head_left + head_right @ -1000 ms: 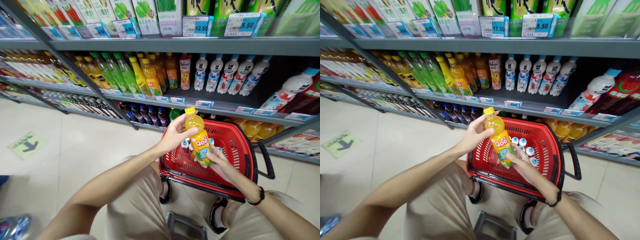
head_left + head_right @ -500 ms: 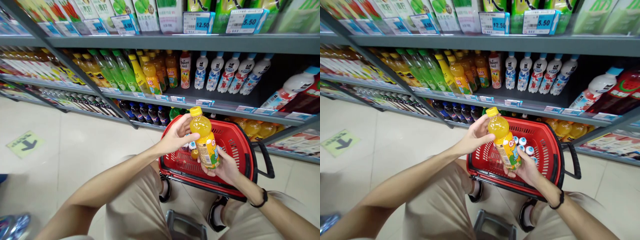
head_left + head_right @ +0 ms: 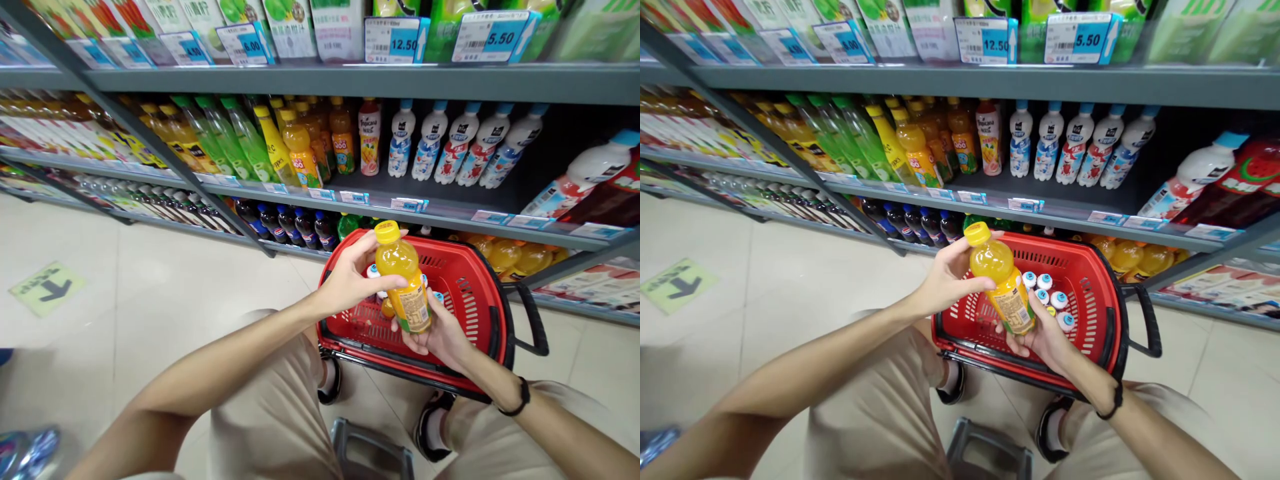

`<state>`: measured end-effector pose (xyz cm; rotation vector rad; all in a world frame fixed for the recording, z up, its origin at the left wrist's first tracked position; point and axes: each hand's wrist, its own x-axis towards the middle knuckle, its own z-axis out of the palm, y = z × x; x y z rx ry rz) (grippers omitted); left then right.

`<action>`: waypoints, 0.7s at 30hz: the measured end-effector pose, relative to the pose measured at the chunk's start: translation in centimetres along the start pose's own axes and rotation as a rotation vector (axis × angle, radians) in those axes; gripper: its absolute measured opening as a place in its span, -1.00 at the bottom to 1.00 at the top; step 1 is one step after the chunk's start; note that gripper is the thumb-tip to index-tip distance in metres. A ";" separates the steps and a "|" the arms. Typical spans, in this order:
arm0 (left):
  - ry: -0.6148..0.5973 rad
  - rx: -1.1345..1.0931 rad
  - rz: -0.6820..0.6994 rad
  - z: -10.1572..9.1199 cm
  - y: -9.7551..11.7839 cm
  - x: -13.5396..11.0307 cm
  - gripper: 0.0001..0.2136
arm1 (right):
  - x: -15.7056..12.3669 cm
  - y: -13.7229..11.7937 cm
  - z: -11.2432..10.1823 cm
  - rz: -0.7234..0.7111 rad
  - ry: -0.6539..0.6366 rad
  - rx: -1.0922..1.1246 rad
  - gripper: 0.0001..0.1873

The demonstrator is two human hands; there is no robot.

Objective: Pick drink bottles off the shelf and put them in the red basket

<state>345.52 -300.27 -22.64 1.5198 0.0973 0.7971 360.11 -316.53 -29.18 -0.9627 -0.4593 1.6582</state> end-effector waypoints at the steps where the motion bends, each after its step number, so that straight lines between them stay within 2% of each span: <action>1: -0.014 -0.011 0.002 0.0 0.1 0.0 -0.38 | 0.0 0.1 -0.1 0.018 -0.005 -0.007 -0.24; 6: -0.118 -0.075 -0.026 0.1 0.6 -0.1 -0.46 | 0.4 0.1 -0.5 0.077 -0.042 -0.015 -0.13; 9: -0.125 -0.044 -0.019 0.2 0.7 -0.3 -0.44 | 0.5 0.1 -0.4 0.120 -0.072 -0.055 -0.10; 12: -0.084 0.028 0.007 0.3 0.8 -0.5 -0.38 | 0.4 0.0 -0.1 0.098 -0.046 -0.083 -0.16; 14: -0.039 0.100 0.055 0.4 1.0 -0.6 -0.38 | 0.4 -0.2 0.2 0.026 -0.005 -0.062 -0.29; 17: 0.019 0.324 0.142 0.5 1.5 -0.6 -0.38 | 0.6 -0.6 0.5 -0.060 0.028 0.006 -0.47; 19: 0.047 0.439 0.166 0.6 1.6 -0.5 -0.39 | 0.7 -0.6 0.6 -0.067 0.044 0.033 -0.48; 21: 0.064 0.452 0.151 0.6 1.4 -0.4 -0.41 | 0.8 -0.4 0.5 -0.050 0.069 0.031 -0.43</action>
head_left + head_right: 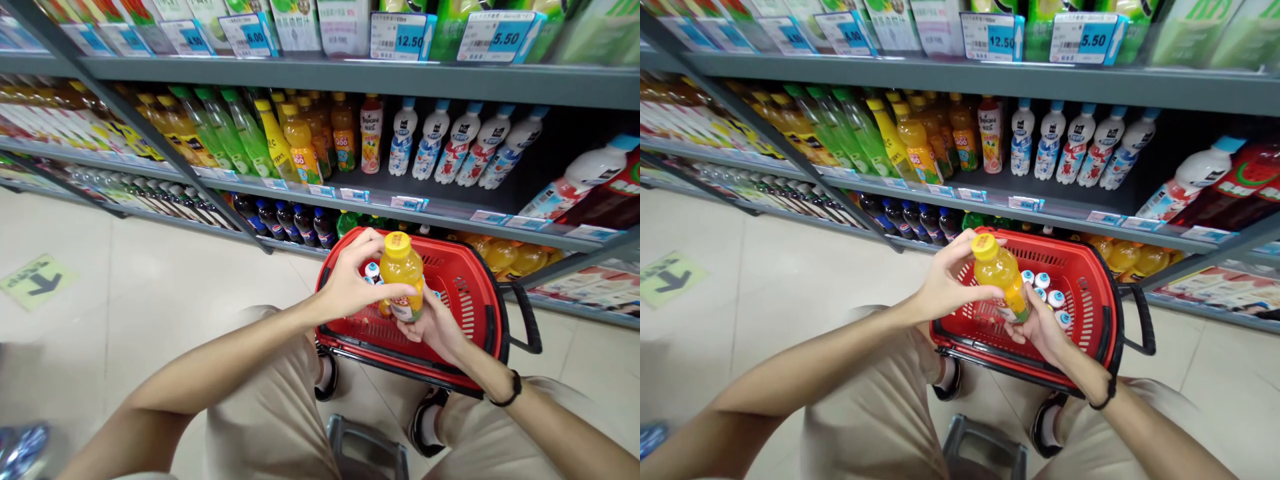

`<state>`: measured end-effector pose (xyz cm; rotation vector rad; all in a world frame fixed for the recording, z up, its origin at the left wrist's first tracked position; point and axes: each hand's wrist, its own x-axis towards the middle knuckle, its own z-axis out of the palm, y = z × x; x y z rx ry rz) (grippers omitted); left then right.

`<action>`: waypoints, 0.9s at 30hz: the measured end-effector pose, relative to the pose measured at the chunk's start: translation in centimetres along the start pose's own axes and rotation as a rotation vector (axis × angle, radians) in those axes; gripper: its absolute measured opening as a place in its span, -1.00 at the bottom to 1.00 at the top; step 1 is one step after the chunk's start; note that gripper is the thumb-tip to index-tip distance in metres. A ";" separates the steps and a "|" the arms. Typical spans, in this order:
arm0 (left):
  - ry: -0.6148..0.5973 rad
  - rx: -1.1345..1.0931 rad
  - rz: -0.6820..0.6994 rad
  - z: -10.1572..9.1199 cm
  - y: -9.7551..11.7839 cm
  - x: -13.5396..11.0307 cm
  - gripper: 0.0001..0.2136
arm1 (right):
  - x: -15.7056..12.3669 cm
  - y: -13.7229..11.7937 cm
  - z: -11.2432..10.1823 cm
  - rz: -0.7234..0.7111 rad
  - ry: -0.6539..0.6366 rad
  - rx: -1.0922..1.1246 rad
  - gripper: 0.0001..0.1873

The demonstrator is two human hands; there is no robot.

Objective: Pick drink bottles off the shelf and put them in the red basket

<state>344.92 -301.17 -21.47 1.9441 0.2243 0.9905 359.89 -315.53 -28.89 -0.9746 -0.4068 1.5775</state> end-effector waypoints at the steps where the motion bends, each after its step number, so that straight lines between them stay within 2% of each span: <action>1: -0.001 -0.017 -0.016 0.1 -0.2 0.0 -0.42 | 0.0 0.2 -0.1 0.017 0.008 -0.011 -0.40; 7: -0.122 -0.217 -0.034 0.5 -0.9 -0.4 -0.41 | 0.0 1.3 -0.6 0.113 -0.076 -0.118 -0.19; 10: -0.167 -0.275 0.013 0.4 -0.8 -0.5 -0.34 | 0.0 1.8 -1.2 0.114 -0.144 -0.157 -0.19; 13: -0.199 -0.300 0.035 0.4 -0.4 -0.6 -0.38 | -0.1 2.4 -1.9 0.163 -0.241 -0.170 -0.17; 17: -0.209 -0.321 -0.025 0.5 0.2 -0.9 -0.43 | -0.1 2.5 -2.3 0.278 -0.351 -0.183 -0.10; 23: -0.241 -0.351 -0.179 0.3 0.9 -1.2 -0.44 | -0.2 1.9 -2.1 0.436 -0.491 -0.218 -0.16; 27: -0.306 -0.434 -0.237 0.4 1.6 -0.9 -0.43 | -0.6 1.1 -1.3 0.536 -0.554 -0.250 -0.32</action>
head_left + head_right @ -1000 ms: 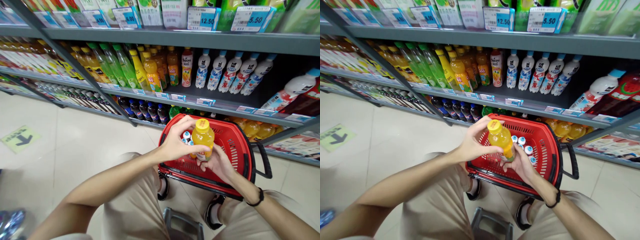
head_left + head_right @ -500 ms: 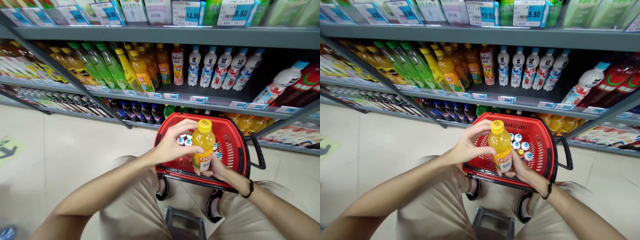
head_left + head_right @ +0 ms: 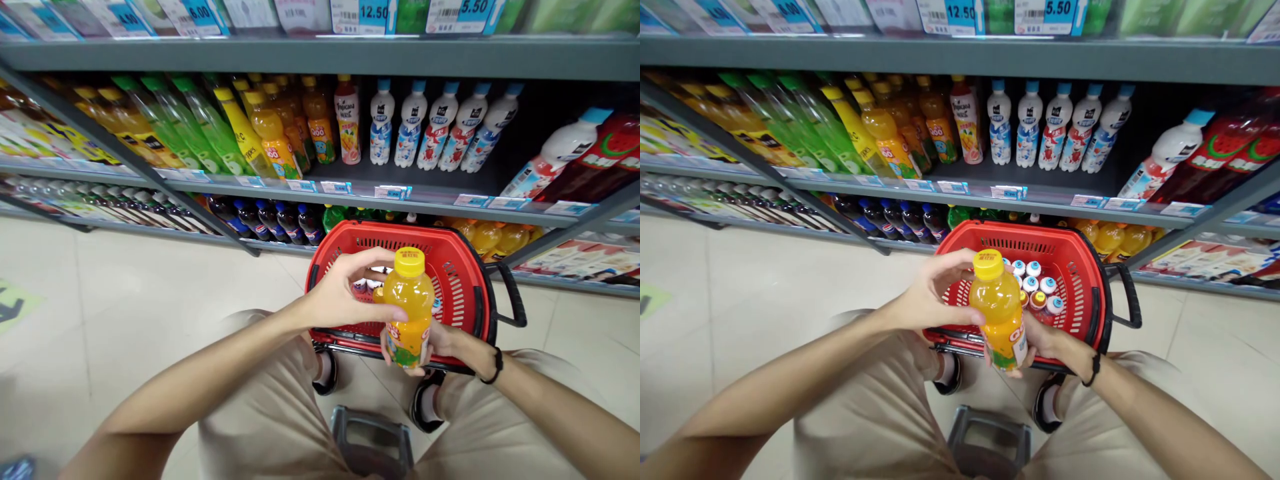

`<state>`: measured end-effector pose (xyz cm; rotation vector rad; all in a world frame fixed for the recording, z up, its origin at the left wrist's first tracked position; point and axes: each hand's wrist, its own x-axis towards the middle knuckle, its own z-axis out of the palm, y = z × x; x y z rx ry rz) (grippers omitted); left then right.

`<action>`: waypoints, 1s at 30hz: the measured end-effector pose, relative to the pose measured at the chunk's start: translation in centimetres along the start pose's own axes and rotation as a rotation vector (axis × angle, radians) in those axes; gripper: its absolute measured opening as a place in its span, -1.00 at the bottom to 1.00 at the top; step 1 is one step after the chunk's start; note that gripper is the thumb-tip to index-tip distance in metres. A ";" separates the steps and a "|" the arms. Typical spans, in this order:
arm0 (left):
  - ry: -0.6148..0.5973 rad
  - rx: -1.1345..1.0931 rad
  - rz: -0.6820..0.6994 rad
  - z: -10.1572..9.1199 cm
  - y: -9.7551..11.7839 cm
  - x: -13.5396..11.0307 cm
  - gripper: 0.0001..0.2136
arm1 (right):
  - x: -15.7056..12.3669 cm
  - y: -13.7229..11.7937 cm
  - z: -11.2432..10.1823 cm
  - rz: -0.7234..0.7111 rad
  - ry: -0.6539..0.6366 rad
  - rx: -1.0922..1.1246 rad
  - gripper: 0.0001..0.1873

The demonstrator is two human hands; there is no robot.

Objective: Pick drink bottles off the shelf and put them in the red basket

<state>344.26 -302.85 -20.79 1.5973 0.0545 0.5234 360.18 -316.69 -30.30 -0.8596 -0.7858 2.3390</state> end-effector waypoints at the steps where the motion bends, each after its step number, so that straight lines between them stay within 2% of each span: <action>1: -0.023 -0.028 -0.008 0.1 0.1 0.0 -0.45 | -0.1 -0.2 0.3 0.025 -0.002 -0.007 -0.35; 3: -0.053 -0.068 -0.023 0.4 0.1 0.1 -0.49 | -0.2 -0.5 0.8 0.061 0.012 -0.021 -0.38; 5: -0.011 -0.056 -0.031 0.6 0.0 0.0 -0.50 | -0.1 -0.6 1.1 0.038 0.072 -0.026 -0.35; 8: 0.135 0.070 -0.039 0.6 -0.4 0.0 -0.48 | 0.4 -0.3 1.0 -0.149 0.335 0.017 -0.32; 11: 0.250 0.189 0.036 0.3 -0.8 0.0 -0.44 | 1.2 0.2 0.5 -0.330 0.582 0.076 -0.35; 13: 0.272 0.218 0.083 0.2 -1.1 0.1 -0.40 | 1.7 0.5 0.1 -0.408 0.678 0.107 -0.34; 15: 0.246 0.237 0.090 0.1 -1.5 0.2 -0.40 | 2.0 0.8 -0.2 -0.484 0.743 0.135 -0.32; 19: 0.183 0.224 0.133 0.2 -1.8 0.3 -0.41 | 2.1 1.5 -0.4 -0.544 0.724 0.164 -0.29; 25: 0.074 0.068 0.028 0.5 -0.7 0.2 -0.44 | 1.2 1.3 0.0 -0.447 0.574 0.119 -0.27; 30: 0.044 0.109 0.064 0.3 -0.7 -0.3 -0.41 | 0.7 0.7 0.4 -0.363 0.462 0.073 -0.26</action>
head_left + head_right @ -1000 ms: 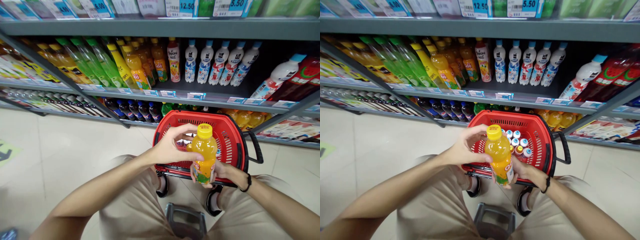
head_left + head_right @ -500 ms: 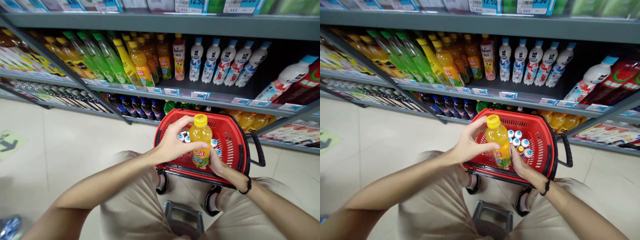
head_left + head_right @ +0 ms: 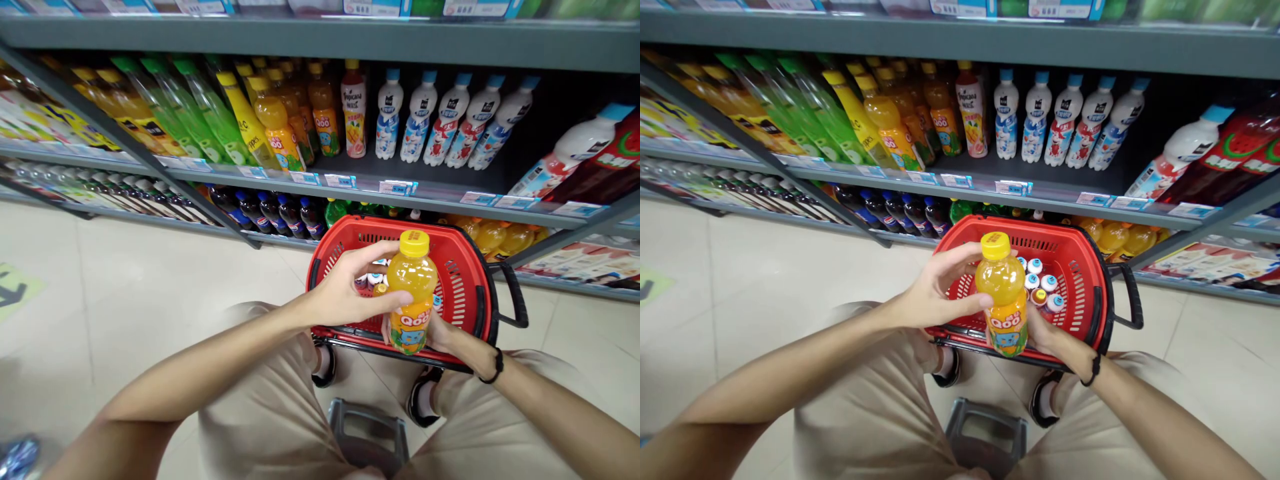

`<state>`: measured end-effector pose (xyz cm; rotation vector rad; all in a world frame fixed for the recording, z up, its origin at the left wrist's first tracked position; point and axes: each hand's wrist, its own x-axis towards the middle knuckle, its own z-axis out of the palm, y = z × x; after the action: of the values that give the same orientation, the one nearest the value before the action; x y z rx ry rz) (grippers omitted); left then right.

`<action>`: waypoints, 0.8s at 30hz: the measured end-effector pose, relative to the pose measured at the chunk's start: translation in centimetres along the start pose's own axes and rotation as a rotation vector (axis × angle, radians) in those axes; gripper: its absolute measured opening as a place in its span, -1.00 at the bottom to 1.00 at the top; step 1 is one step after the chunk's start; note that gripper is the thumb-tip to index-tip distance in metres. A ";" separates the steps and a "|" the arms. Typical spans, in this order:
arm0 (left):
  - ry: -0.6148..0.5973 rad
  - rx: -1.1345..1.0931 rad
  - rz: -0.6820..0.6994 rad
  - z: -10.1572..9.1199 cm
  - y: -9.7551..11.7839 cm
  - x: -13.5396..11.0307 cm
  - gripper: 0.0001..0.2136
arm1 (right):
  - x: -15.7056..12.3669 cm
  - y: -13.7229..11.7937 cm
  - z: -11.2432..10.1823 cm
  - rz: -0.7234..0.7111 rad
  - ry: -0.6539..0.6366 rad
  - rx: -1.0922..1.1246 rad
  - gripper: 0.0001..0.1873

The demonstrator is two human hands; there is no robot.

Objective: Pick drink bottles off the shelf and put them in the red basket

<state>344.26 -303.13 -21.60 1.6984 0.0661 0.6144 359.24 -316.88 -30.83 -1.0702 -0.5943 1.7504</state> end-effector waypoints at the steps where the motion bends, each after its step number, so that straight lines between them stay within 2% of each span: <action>1: 0.002 0.004 0.009 0.0 -0.1 -0.1 -0.41 | 0.0 0.0 0.0 0.002 -0.014 -0.001 -0.26; 4: 0.043 0.016 0.036 -0.1 -0.1 -0.1 -0.42 | 0.1 0.3 -0.4 -0.030 0.007 0.001 -0.24; 10: 0.156 0.082 0.131 -0.3 -0.1 0.5 -0.42 | 1.1 0.9 -0.9 -0.078 0.217 -0.038 -0.29; 14: 0.153 0.159 0.143 -0.5 -0.1 0.8 -0.46 | 1.5 1.3 -0.7 -0.228 0.312 0.020 -0.37; 18: 0.100 0.171 0.124 -0.3 0.0 0.9 -0.45 | 1.2 1.8 -0.8 -0.229 0.271 0.074 -0.43; 24: -0.047 0.015 0.032 0.0 0.3 0.6 -0.45 | 0.4 1.5 -1.0 -0.048 0.051 0.041 -0.24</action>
<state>344.66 -302.97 -21.12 1.7304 0.0098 0.5987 359.29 -317.18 -32.66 -1.0605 -0.5455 1.6825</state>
